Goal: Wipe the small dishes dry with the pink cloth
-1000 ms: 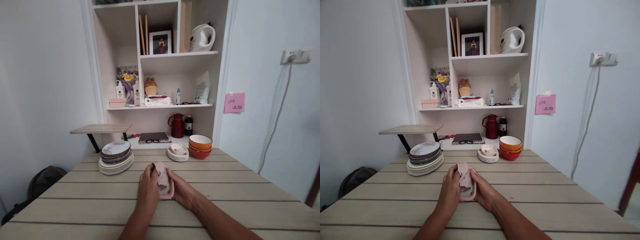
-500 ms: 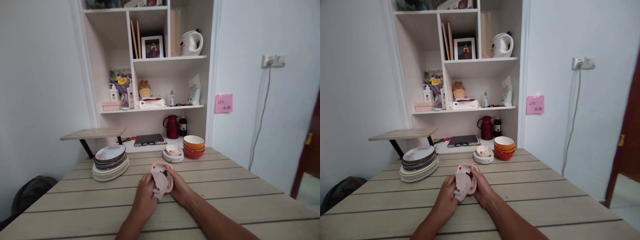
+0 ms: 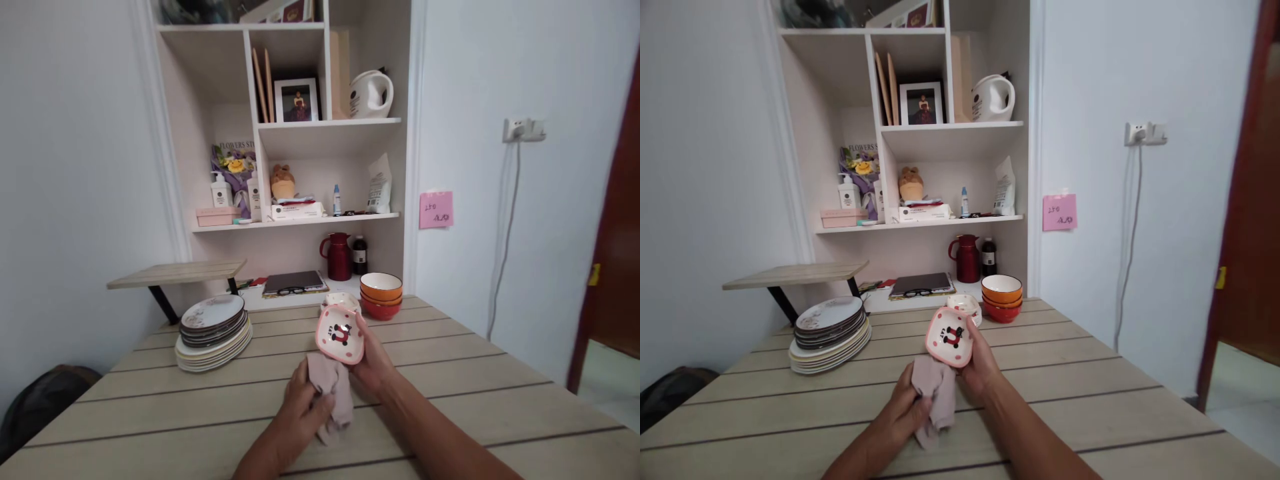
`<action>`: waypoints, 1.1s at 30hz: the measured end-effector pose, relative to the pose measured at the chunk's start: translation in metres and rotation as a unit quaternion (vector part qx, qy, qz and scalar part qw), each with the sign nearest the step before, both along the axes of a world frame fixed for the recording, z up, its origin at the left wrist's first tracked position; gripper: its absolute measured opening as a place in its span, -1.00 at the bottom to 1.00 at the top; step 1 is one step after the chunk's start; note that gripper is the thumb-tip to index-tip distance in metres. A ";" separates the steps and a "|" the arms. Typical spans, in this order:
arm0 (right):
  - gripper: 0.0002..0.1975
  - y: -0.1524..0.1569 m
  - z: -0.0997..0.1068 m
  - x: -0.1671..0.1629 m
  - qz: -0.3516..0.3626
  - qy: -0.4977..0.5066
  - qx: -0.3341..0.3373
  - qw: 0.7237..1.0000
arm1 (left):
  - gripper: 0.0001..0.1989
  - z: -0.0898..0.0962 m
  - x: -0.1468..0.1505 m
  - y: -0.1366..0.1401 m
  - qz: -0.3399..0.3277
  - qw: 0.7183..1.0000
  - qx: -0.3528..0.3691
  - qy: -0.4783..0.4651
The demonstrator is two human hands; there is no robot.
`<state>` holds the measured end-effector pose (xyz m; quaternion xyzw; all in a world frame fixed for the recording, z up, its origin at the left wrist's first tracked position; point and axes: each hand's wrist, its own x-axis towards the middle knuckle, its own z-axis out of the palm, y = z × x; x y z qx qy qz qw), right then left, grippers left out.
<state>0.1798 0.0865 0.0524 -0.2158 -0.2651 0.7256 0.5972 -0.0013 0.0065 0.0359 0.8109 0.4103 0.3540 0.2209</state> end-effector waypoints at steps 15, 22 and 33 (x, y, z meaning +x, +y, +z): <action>-0.46 -0.016 0.004 -0.013 0.056 0.026 0.008 0.998 | -0.88 -0.006 -0.014 0.022 0.358 0.888 0.273 0.089; -0.45 -0.026 0.010 -0.017 0.112 0.038 0.003 0.993 | -0.67 0.000 -0.003 0.011 0.234 0.847 0.455 0.146; -0.34 -0.036 0.000 -0.033 0.249 -0.025 0.034 0.968 | -0.48 -0.008 -0.004 0.023 0.070 0.954 0.250 0.151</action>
